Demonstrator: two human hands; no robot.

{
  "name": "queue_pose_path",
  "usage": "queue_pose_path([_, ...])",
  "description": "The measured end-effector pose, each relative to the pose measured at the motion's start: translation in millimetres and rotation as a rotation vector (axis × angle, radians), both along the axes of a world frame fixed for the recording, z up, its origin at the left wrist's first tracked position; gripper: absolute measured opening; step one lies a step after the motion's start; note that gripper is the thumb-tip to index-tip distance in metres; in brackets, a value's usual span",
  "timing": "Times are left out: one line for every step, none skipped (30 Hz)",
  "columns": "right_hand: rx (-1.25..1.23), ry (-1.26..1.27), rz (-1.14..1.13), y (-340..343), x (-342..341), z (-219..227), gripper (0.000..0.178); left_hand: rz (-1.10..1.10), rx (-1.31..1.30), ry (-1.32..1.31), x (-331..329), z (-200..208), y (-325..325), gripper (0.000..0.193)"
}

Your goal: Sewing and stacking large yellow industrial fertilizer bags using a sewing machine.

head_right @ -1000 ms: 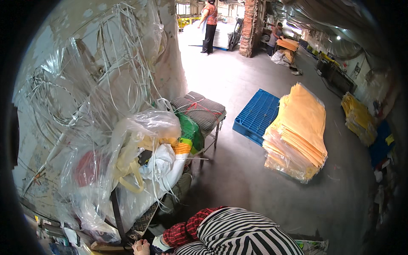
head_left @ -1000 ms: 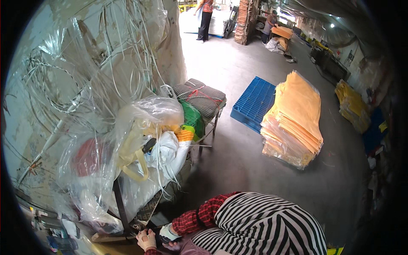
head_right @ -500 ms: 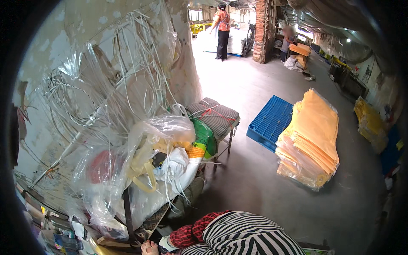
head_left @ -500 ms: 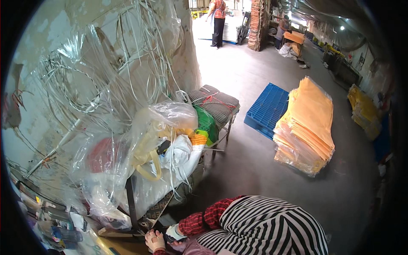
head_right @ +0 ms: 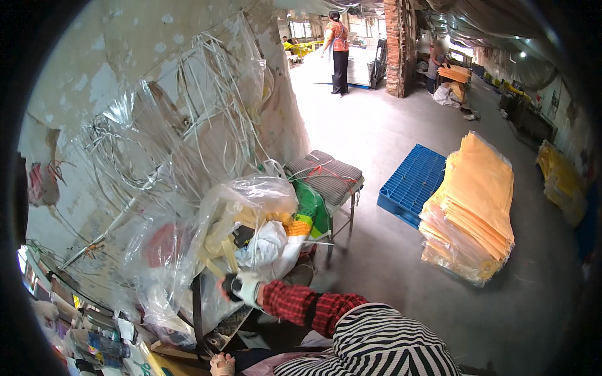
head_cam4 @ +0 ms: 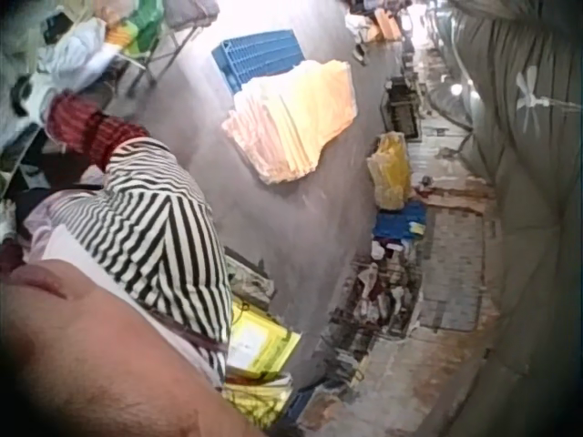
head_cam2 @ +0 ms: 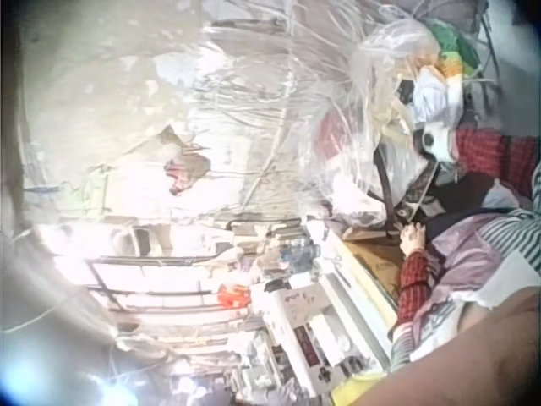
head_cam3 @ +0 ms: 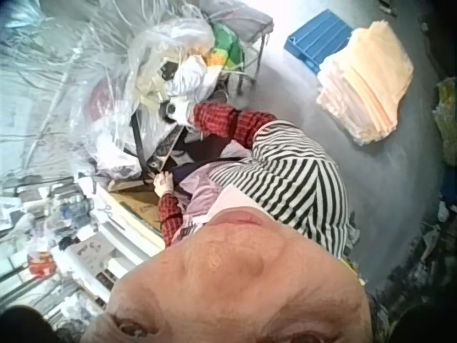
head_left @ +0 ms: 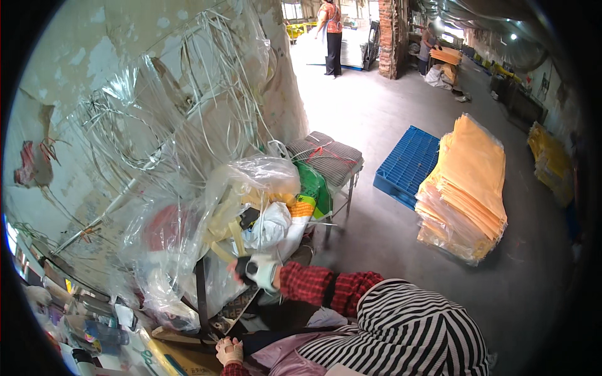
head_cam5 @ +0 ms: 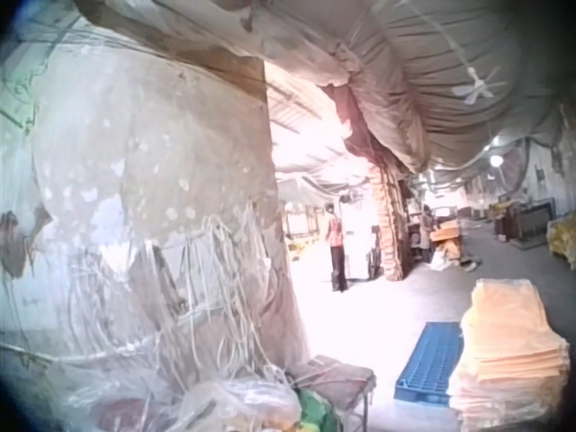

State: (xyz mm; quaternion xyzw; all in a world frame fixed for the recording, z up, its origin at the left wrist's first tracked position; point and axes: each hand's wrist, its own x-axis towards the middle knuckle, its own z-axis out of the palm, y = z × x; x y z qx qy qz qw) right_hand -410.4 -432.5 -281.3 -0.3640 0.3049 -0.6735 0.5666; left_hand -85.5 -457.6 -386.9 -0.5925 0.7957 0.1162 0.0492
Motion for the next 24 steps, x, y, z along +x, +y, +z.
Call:
queue_pose_path([0.110, -0.271, 0.033, -1.0, -6.9, 11.9, 0.029, 0.009, -0.008, -0.001, 2.1, 2.7, 0.6, 0.045])
queue_pose_path([0.103, -0.271, 0.037, 0.0, -6.6, 11.3, 0.029, -0.005, 0.011, -0.005, 0.3, 5.4, 0.9, 0.046])
queue_pose_path([0.067, -0.289, 0.007, 0.2, -5.6, 5.4, 0.024, -0.019, 0.030, -0.010, -1.0, 7.3, 0.8, 0.047])
queue_pose_path([0.031, -0.309, -0.024, 0.3, -3.5, -2.2, 0.020, -0.049, 0.020, -0.014, 1.5, 3.9, 0.8, 0.050])
queue_pose_path([0.137, -0.120, -0.041, -3.7, 4.8, -23.8, 0.014, -0.053, 0.013, -0.015, -0.9, 1.8, 2.1, 0.050])
queue_pose_path([0.005, 0.310, -0.008, 7.0, 18.0, -17.8, 0.011, -0.035, -0.001, -0.023, 3.3, -1.5, 6.4, 0.052])
queue_pose_path([0.151, -0.202, 0.061, 9.1, 41.4, -53.9, 0.013, -0.048, -0.022, -0.028, -2.4, 0.1, 9.1, 0.053])
queue_pose_path([0.164, 0.162, 0.140, 28.3, 66.9, -39.6, 0.015, -0.040, -0.016, -0.036, 6.6, -1.2, 11.0, 0.057])
queue_pose_path([-0.031, 0.117, 0.337, 25.8, 79.3, -63.3, 0.022, -0.050, -0.031, -0.037, 3.1, 1.0, 12.1, 0.057])
queue_pose_path([0.200, -0.002, 0.397, 36.1, 104.5, -70.5, 0.021, -0.046, -0.018, -0.056, 6.1, -1.6, 12.2, 0.058])
queue_pose_path([0.202, 0.386, 0.381, 52.8, 117.5, -49.2, 0.020, -0.034, -0.001, -0.074, 10.5, -4.5, 13.2, 0.058])
queue_pose_path([0.163, 0.371, 0.434, 56.5, 127.3, -55.5, 0.019, -0.024, -0.013, -0.079, 3.2, -4.1, 13.6, 0.054])
queue_pose_path([0.431, 0.305, 0.551, 62.6, 135.4, -61.8, 0.021, -0.035, -0.004, -0.082, 0.3, -7.6, 11.8, 0.049])
queue_pose_path([0.432, 0.325, 0.650, 65.2, 143.5, -49.8, 0.017, -0.056, 0.000, -0.114, 10.8, -12.9, 10.1, 0.046])
queue_pose_path([0.442, 0.338, 0.713, 69.2, 139.7, -38.8, 0.014, -0.113, 0.007, -0.145, 12.5, -26.3, -0.1, 0.044])
queue_pose_path([0.413, 0.354, 0.750, 70.7, 150.9, -22.4, 0.014, -0.112, -0.064, -0.142, 42.0, -54.4, -9.6, 0.042])
queue_pose_path([0.395, 0.570, 0.732, 75.2, 146.1, -12.7, 0.015, -0.122, -0.073, -0.147, 36.8, -51.9, -10.7, 0.042])
queue_pose_path([0.374, 0.786, 0.707, 77.5, 141.8, -7.3, 0.016, -0.115, -0.040, -0.152, 32.1, -49.4, -10.3, 0.041])
queue_pose_path([0.366, 0.866, 0.667, 73.4, 148.4, -29.9, 0.015, -0.105, -0.009, -0.158, 28.0, -45.7, -11.2, 0.039])
queue_pose_path([0.272, 0.997, 0.711, 68.5, 156.3, -46.6, 0.015, -0.173, 0.044, -0.196, 37.4, -48.5, -19.8, 0.041])
queue_pose_path([0.198, 1.117, 0.736, 67.8, 150.6, -49.0, 0.015, -0.215, -0.005, -0.126, 19.2, -31.1, -12.7, 0.041])
queue_pose_path([0.069, 1.171, 0.645, 74.2, 144.7, -53.8, 0.018, -0.165, 0.091, -0.065, -0.7, -12.6, -6.7, 0.039])
queue_pose_path([0.072, 1.162, 0.725, 80.4, 144.9, -41.5, 0.012, -0.086, 0.180, -0.002, -25.8, 45.7, 19.2, 0.038])
queue_pose_path([0.051, 1.165, 0.729, 80.3, 148.3, -38.1, 0.012, -0.161, 0.131, 0.019, -15.6, 17.2, 1.2, 0.036])
